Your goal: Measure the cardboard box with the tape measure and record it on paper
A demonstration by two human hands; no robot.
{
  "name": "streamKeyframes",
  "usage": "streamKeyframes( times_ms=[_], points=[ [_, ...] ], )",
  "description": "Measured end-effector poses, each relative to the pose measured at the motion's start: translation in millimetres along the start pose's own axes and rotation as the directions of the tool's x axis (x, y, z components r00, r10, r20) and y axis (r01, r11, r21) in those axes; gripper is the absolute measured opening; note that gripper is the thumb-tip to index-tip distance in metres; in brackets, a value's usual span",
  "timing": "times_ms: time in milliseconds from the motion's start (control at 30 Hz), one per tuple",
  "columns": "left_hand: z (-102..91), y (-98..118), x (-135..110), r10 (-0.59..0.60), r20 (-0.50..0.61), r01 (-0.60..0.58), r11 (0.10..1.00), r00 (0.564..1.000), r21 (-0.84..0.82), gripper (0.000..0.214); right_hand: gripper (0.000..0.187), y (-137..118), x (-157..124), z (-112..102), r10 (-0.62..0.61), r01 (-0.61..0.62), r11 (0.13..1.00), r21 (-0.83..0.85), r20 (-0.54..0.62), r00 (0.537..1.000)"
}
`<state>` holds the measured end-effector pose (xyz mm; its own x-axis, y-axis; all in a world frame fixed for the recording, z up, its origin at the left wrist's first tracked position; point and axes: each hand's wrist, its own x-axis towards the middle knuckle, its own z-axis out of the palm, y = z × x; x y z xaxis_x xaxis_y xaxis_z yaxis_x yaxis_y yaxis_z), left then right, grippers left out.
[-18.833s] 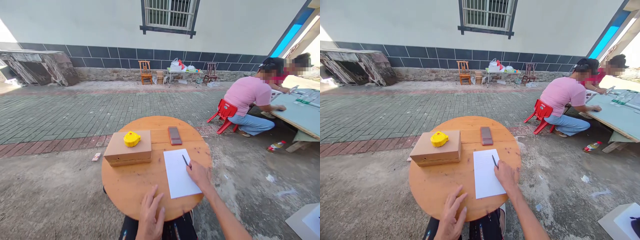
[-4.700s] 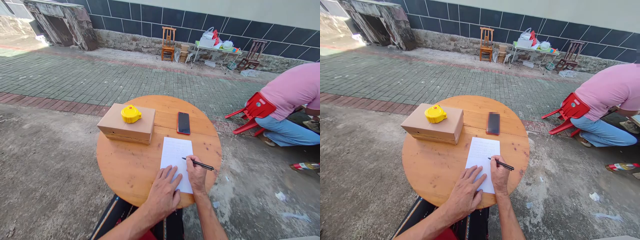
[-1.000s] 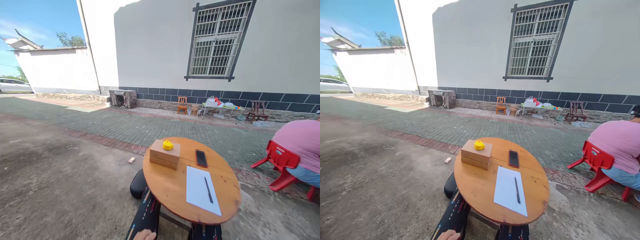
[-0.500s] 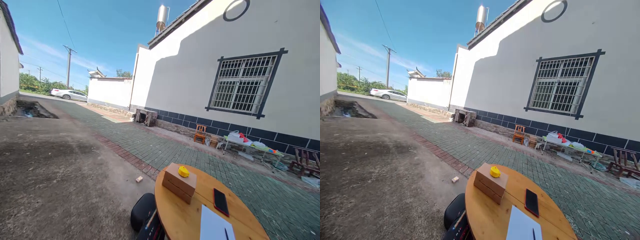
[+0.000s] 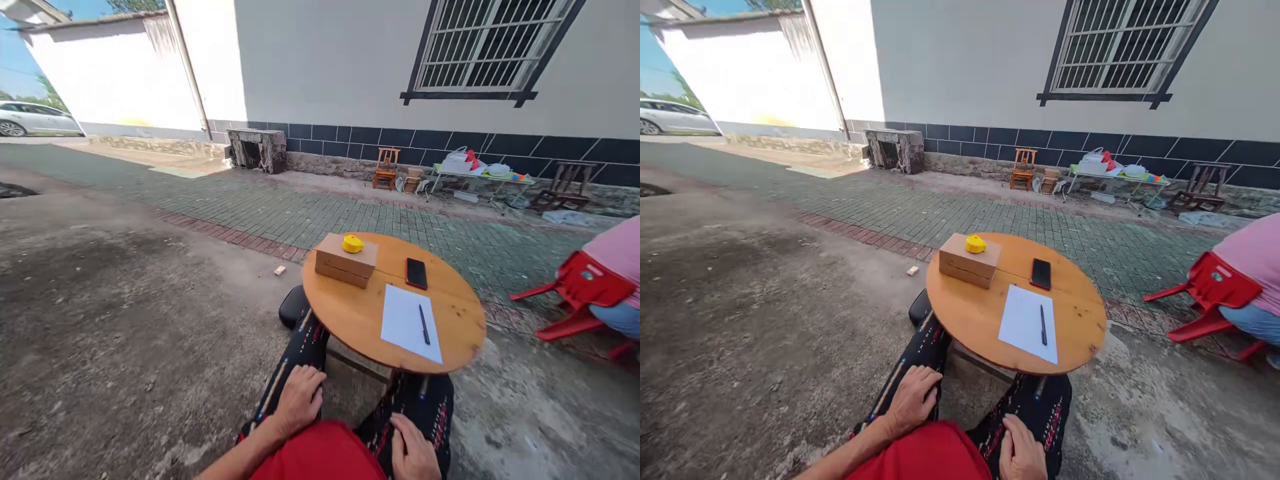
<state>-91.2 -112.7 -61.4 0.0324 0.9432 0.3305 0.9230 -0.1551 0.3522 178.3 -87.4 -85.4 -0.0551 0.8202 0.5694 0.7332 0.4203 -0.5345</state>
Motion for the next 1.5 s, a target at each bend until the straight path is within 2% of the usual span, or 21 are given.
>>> streamKeyframes(
  times_ms=[100, 233, 333, 567, 767, 967, 1400, 1500],
  points=[
    [-4.2, -2, 2, -0.014, 0.088, 0.016, 1.000, 0.996, -0.023, 0.029, 0.029, 12, -7, 4, -0.087, 0.093, 0.992, -0.089, 0.073, 0.994],
    [-4.9, -7, 1, -0.033, 0.162, 0.038, 0.999, 0.986, -0.032, 0.029, 0.027, 13, -6, 2, -0.094, 0.111, 0.987, -0.114, 0.140, 0.986],
    [-5.3, -7, 2, -0.038, 0.175, 0.043, 0.999, 0.984, -0.023, 0.028, 0.025, 10, -4, 1, -0.091, 0.110, 0.986, -0.122, 0.148, 0.985],
    [-5.1, -5, 4, -0.008, 0.100, 0.008, 1.000, 0.995, 0.003, 0.025, 0.024, 13, -4, 4, -0.107, 0.120, 0.988, -0.095, 0.128, 0.986],
    [1.9, -10, 1, 0.053, 0.031, -0.053, 0.999, 0.998, 0.002, 0.025, 0.025, 14, -5, 7, -0.149, 0.155, 0.981, -0.120, 0.061, 0.987],
    [6.9, -14, 0, 0.093, -0.009, -0.093, 0.996, 0.996, 0.008, 0.025, 0.024, 13, -5, 8, -0.148, 0.152, 0.981, -0.121, 0.046, 0.988],
    [12.2, -19, -2, 0.134, -0.052, -0.134, 0.991, 0.990, 0.000, 0.025, 0.027, 9, -4, 6, -0.103, 0.111, 0.985, -0.135, 0.060, 0.993],
    [10.9, -18, -3, 0.117, -0.067, -0.118, 0.993, 0.991, -0.018, 0.026, 0.028, 12, -7, 7, -0.123, 0.134, 0.981, -0.141, 0.085, 0.989]
  ],
)
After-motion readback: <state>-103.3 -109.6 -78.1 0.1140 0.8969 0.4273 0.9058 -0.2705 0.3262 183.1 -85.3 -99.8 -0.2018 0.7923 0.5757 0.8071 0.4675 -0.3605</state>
